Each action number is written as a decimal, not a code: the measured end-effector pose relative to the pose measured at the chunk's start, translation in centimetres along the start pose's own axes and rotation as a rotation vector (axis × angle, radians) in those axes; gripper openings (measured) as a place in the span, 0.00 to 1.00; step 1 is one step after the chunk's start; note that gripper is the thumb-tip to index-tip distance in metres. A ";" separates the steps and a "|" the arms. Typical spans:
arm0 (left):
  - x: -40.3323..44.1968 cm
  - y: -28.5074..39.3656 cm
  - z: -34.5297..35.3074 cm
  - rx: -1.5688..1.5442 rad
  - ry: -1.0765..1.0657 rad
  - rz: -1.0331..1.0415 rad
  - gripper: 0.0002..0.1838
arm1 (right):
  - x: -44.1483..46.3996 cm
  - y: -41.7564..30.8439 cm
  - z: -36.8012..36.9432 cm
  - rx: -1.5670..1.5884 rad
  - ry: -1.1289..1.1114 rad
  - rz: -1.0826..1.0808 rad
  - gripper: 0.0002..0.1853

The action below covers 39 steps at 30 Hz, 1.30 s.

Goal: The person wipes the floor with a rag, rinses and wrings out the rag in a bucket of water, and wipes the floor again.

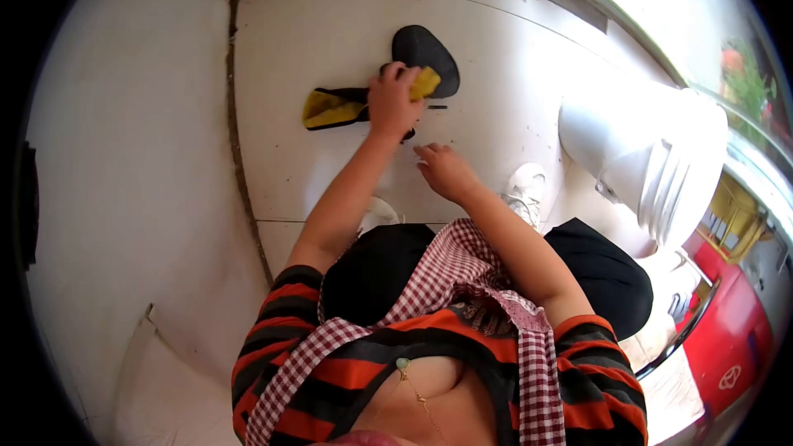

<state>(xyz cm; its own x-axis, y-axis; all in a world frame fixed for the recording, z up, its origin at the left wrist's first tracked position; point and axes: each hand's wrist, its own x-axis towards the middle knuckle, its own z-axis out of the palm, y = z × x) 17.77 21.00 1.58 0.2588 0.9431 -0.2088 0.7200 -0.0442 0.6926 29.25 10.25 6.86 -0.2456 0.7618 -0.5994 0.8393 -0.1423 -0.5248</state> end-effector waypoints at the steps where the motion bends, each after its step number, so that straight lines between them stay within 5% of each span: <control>1: 0.0 -0.5 -0.4 -0.117 0.089 0.037 0.28 | -0.4 0.2 -0.4 0.021 0.036 0.006 0.19; 4: -2.4 -3.5 -6.4 -0.333 0.335 0.019 0.26 | -1.6 0.6 -1.5 0.067 0.130 0.065 0.19; 6: -6.5 -6.5 -9.8 -0.461 0.482 -0.243 0.29 | -2.5 0.7 -2.0 0.067 0.162 0.133 0.19; 9: -12.1 -10.7 -10.4 -0.138 0.570 -0.479 0.32 | -3.8 1.4 -1.6 0.079 0.152 0.182 0.18; 12: -13.8 -11.5 -5.0 0.334 0.412 -0.741 0.34 | -4.2 1.4 -0.2 0.080 0.119 0.123 0.17; 15: -12.0 -8.8 2.4 0.476 0.285 -0.248 0.32 | -3.2 2.5 1.1 0.037 0.047 0.038 0.16; 16: -10.4 -3.7 2.2 0.188 0.169 -0.305 0.31 | -3.0 2.8 0.9 0.056 0.082 -0.002 0.15; 19: -5.7 1.1 5.1 0.052 0.099 0.061 0.28 | -2.0 4.0 0.7 0.110 0.097 0.007 0.16; 23: -0.5 0.7 2.3 -0.309 0.079 -0.067 0.27 | -3.8 3.6 -4.1 0.226 0.320 -0.024 0.17; 24: -0.6 1.1 -0.3 -0.383 0.246 -0.095 0.28 | -4.1 4.1 -4.5 0.232 0.352 -0.017 0.17; 29: 5.9 -6.9 -10.1 -0.025 0.538 -0.503 0.35 | -6.7 8.3 -6.2 0.265 0.431 0.073 0.17; 31: 9.6 -7.6 -9.9 0.199 0.430 -0.730 0.35 | -8.4 9.3 -5.6 0.261 0.405 0.142 0.17; 33: 12.6 -7.4 -5.1 0.643 0.469 -0.608 0.34 | -9.7 10.3 -4.9 0.212 0.385 0.188 0.17; 39: 10.6 7.3 7.0 0.395 0.184 0.021 0.31 | -10.4 9.1 -4.0 0.255 0.344 0.247 0.17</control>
<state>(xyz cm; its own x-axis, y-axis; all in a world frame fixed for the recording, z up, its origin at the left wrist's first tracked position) 30.23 28.38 -0.40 0.1826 0.9821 -0.0465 0.9160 -0.1528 0.3709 41.44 3.57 10.73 0.1560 0.8445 -0.5123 0.6965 -0.4618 -0.5492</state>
